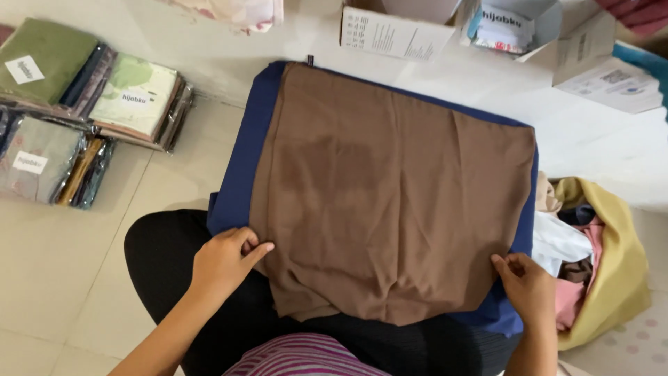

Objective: Unfolding, cleaning with a lint roller, and folding a brown garment.

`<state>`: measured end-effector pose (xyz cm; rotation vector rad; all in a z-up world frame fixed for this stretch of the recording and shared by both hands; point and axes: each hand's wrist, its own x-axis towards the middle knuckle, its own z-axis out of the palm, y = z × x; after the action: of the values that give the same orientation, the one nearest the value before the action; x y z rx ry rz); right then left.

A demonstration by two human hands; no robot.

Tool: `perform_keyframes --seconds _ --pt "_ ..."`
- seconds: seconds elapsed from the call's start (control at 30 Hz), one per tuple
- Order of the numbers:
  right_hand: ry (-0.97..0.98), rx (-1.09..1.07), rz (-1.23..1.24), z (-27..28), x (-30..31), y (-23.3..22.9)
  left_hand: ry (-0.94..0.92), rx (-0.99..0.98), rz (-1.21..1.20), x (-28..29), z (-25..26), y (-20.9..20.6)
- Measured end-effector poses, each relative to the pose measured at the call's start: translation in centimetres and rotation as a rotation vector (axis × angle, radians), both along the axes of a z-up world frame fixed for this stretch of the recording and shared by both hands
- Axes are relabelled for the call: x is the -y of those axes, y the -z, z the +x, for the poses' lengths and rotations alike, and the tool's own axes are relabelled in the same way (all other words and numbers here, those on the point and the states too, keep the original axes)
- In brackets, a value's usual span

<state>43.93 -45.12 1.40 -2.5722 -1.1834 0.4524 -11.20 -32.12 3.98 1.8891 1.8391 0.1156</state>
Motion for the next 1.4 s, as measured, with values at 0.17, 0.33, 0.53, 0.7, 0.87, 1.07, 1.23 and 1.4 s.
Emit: perform_keyframes --seconds 0.17,0.33,0.53,0.7,0.87,1.07,1.23,1.4 --pt "0.064 -0.400 0.392 0.2 1.1 1.1 0.113 0.148 0.158 0.3 -0.3 1.3" --pt "0.220 -1.069 0.744 1.1 2.2 2.4 0.040 0.216 0.176 0.2 -1.6 1.9" --pt "0.127 -1.357 0.657 -0.8 2.7 0.1 0.082 0.149 0.172 0.9 -2.4 2.7" --pt "0.174 -1.262 0.512 0.1 4.6 1.0 0.113 0.156 0.295 1.8 -1.4 1.4" --pt "0.105 -1.002 0.397 -0.2 6.1 1.6 0.056 0.049 0.137 2.0 -0.2 0.7" --pt "0.097 -0.903 0.480 -0.8 6.4 1.4 0.019 0.220 0.185 1.3 -0.8 2.2" --pt "0.193 -0.946 0.502 -2.5 5.4 0.3 -0.142 0.268 -0.060 1.0 -1.3 -0.1" --pt "0.209 -0.783 0.412 -2.6 4.8 -1.0 -0.164 0.242 -0.057 0.9 -2.0 -0.1"
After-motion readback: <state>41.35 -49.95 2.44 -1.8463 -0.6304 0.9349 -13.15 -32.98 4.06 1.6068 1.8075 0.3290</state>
